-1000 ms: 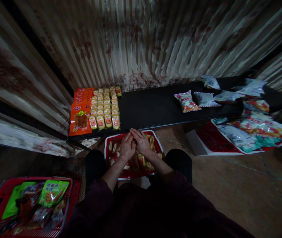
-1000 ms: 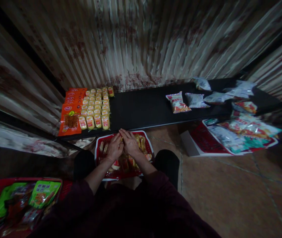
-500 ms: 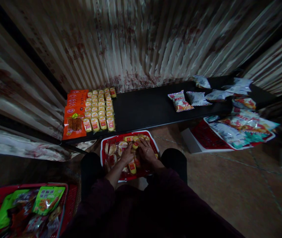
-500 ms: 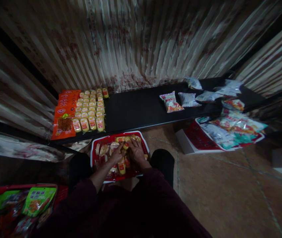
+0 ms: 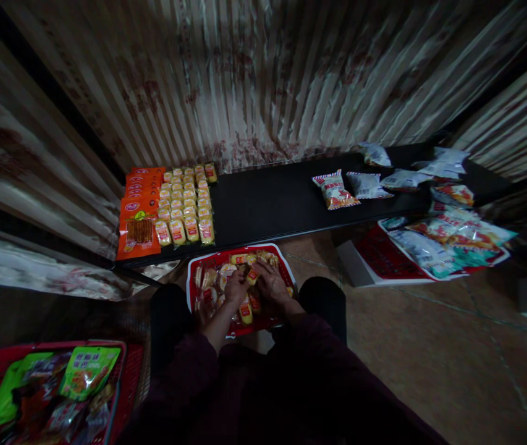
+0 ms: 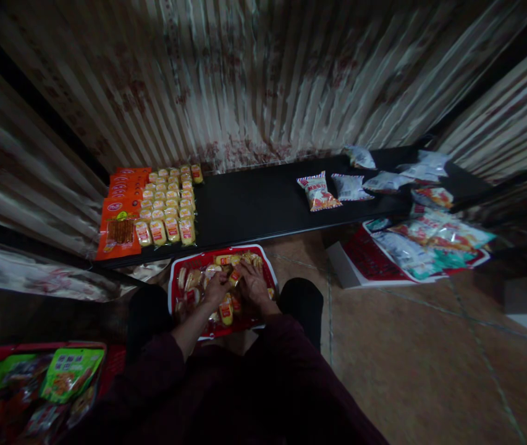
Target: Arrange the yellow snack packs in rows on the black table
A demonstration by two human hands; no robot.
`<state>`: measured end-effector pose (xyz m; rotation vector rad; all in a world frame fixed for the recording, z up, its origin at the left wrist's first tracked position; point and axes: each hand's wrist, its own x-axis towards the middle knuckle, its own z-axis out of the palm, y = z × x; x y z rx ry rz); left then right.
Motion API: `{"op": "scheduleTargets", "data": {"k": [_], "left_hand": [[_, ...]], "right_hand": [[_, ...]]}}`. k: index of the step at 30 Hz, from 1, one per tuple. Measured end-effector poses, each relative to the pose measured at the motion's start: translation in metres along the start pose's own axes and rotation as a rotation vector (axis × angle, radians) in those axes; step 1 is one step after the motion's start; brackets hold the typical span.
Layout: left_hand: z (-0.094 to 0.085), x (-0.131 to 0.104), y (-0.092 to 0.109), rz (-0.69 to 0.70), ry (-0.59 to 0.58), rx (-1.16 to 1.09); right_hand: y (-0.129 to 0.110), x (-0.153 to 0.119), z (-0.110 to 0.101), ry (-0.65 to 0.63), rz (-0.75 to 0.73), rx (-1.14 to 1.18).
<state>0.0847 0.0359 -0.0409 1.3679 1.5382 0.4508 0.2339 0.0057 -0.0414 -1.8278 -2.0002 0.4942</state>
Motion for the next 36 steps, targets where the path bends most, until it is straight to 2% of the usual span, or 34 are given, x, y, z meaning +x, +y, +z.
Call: {"op": "scheduleTargets", "data": {"k": [7, 19, 27, 31, 36], "left_hand": [[-0.002, -0.009, -0.006, -0.047, -0.04, -0.005], [-0.006, -0.019, 0.001, -0.027, -0.015, -0.036], [-0.014, -0.02, 0.002, -0.032, 0.045, -0.185], [-0.019, -0.022, 0.007, 0.021, 0.078, -0.274], [-0.022, -0.026, 0.01, 0.074, 0.169, -0.269]], "right_hand": [[0.0, 0.001, 0.004, 0.035, 0.056, 0.016], [-0.011, 0.0, 0.005, 0.044, 0.128, 0.092], [-0.03, -0.002, -0.005, 0.105, 0.308, 0.377], [-0.038, -0.001, -0.003, 0.127, 0.282, 0.549], [-0.042, 0.001, 0.005, 0.155, 0.298, 0.715]]}}
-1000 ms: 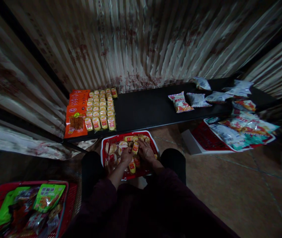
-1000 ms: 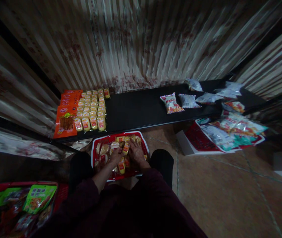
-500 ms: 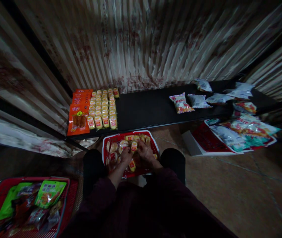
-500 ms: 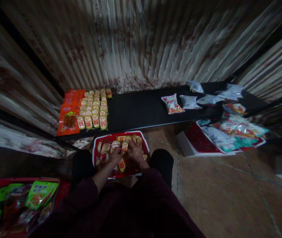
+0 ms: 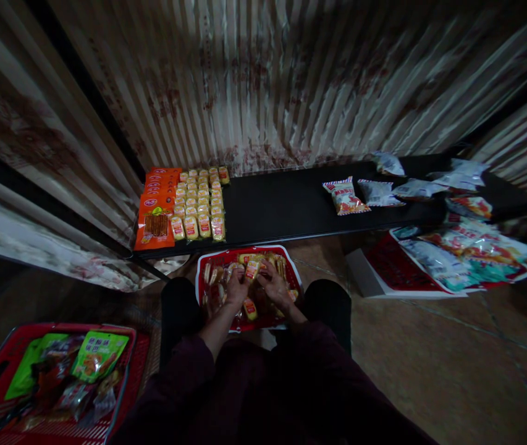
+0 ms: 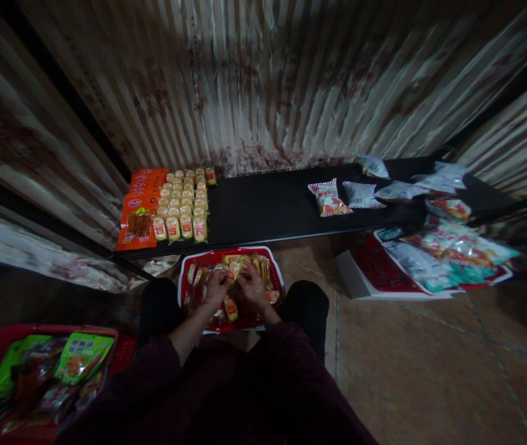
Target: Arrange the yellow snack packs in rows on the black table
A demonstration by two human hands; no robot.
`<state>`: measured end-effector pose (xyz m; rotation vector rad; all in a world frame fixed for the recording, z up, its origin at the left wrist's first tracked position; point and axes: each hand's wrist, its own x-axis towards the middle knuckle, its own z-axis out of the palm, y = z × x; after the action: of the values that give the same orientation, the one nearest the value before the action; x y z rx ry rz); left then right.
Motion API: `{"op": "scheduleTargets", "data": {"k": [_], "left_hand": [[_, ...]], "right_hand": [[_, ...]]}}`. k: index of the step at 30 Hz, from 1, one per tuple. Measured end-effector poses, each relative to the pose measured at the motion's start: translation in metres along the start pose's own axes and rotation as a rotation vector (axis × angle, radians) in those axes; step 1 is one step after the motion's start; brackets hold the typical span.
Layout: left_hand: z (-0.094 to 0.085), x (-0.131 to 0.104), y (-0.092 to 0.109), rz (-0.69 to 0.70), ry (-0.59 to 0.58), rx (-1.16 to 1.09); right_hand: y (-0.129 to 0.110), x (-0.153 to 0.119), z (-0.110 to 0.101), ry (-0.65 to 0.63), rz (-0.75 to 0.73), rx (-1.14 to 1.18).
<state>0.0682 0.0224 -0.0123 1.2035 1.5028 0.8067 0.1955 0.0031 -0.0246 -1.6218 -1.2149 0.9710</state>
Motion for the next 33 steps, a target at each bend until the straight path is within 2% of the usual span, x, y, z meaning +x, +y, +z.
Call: {"op": "scheduleTargets", "data": {"k": [4, 9, 19, 26, 33], "left_hand": [[-0.002, -0.001, 0.002, 0.006, -0.005, 0.038], [-0.003, -0.002, 0.005, -0.001, -0.039, 0.082], [-0.006, -0.011, 0.015, -0.027, -0.11, -0.038], [-0.008, -0.011, 0.021, -0.035, -0.091, 0.104], [-0.006, -0.011, 0.013, -0.054, -0.114, -0.079]], "right_hand": [[0.001, -0.001, 0.002, 0.021, 0.051, 0.08], [-0.003, -0.002, 0.005, 0.041, 0.043, 0.147], [-0.02, -0.005, 0.007, 0.07, 0.047, 0.173], [-0.023, -0.005, 0.008, 0.09, 0.043, 0.175], [-0.029, -0.006, 0.007, 0.062, -0.003, 0.193]]}}
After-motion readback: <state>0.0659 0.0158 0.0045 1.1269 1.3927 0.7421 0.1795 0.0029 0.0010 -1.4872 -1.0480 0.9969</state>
